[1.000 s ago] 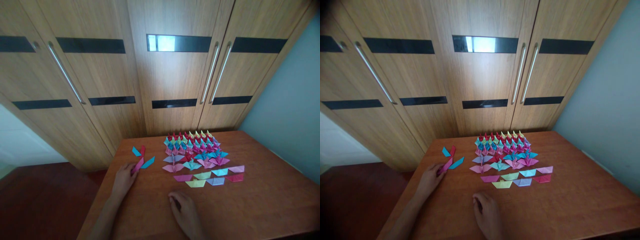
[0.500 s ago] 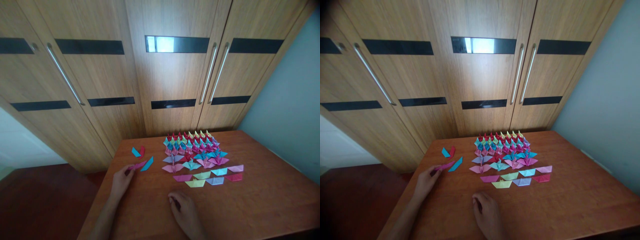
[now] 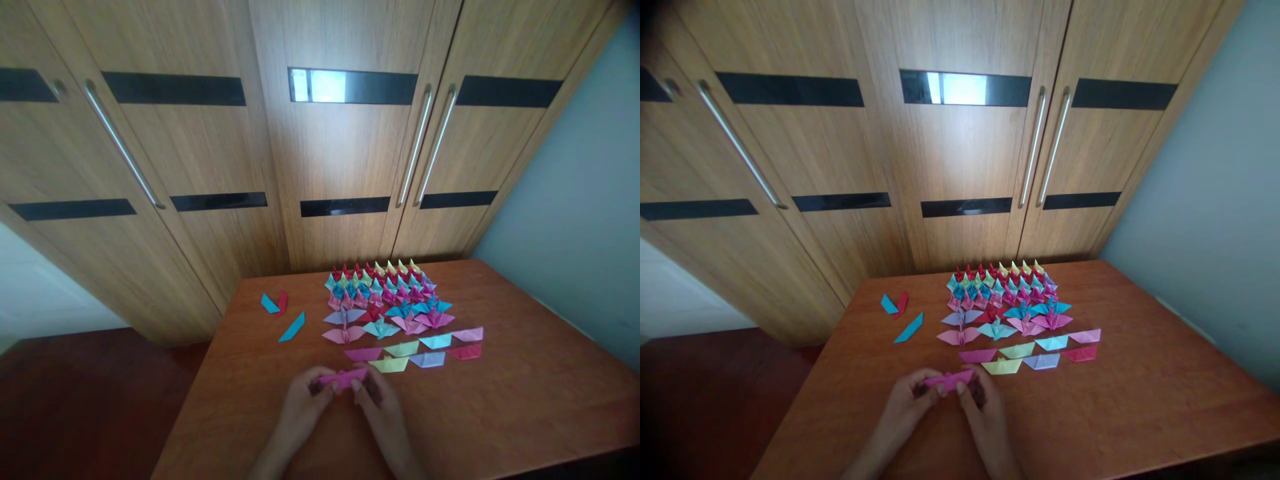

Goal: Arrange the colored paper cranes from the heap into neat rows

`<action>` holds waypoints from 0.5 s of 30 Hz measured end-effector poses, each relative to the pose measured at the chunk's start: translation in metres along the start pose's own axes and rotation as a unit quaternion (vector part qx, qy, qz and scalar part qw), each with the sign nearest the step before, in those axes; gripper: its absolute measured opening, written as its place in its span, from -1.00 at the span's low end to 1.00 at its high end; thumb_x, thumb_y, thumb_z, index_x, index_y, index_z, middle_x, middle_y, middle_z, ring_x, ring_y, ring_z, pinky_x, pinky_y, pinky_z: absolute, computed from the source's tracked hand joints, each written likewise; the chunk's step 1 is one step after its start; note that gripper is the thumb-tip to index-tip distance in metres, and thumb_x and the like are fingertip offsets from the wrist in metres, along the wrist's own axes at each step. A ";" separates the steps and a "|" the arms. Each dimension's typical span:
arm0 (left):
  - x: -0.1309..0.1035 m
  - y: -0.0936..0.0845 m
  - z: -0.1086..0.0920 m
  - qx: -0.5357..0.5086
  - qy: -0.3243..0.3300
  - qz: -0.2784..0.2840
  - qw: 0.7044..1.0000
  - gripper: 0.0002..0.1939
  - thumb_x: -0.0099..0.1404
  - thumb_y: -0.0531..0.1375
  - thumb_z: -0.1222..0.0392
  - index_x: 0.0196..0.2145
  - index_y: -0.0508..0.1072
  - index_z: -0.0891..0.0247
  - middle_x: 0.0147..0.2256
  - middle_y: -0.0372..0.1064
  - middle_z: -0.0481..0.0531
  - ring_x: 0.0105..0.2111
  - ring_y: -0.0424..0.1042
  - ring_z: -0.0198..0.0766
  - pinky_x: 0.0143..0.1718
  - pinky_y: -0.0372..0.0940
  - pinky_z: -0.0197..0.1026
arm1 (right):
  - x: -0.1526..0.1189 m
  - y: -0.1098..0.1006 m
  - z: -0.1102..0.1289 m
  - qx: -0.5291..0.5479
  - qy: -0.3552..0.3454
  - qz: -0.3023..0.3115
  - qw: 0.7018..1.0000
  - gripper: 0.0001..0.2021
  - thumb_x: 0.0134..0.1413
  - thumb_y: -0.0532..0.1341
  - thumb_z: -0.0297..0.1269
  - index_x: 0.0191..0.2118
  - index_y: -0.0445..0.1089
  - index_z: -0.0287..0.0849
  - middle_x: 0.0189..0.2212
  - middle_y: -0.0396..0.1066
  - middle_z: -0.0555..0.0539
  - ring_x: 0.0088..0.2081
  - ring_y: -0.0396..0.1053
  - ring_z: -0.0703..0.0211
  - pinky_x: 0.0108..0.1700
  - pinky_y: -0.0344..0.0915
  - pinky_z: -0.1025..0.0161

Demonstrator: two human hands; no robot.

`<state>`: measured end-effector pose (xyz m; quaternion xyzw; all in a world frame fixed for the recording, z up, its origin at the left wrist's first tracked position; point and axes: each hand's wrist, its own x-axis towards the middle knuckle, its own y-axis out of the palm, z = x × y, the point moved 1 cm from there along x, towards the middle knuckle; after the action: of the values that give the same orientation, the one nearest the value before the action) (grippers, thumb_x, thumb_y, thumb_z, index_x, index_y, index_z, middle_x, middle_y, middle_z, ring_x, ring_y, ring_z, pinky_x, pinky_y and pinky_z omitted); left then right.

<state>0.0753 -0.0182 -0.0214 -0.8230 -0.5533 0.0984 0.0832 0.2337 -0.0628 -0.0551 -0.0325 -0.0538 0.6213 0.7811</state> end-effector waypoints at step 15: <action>-0.008 0.047 -0.009 0.267 0.068 0.032 0.961 -0.70 0.30 -0.02 0.29 -0.20 0.49 0.13 -0.25 0.46 -0.01 -0.22 0.40 -0.20 -0.15 0.25 -0.21 | -0.004 -0.059 -0.016 -0.234 -0.022 -0.037 0.971 -0.74 0.09 0.14 -0.10 -0.17 0.44 -0.07 -0.30 0.52 -0.04 -0.29 0.48 0.13 -0.23 0.39 0.29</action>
<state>0.1167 -0.0431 -0.0237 -0.7930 -0.4731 0.1885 0.3342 0.2923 -0.0794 -0.0640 -0.1989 -0.2160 0.5630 0.7725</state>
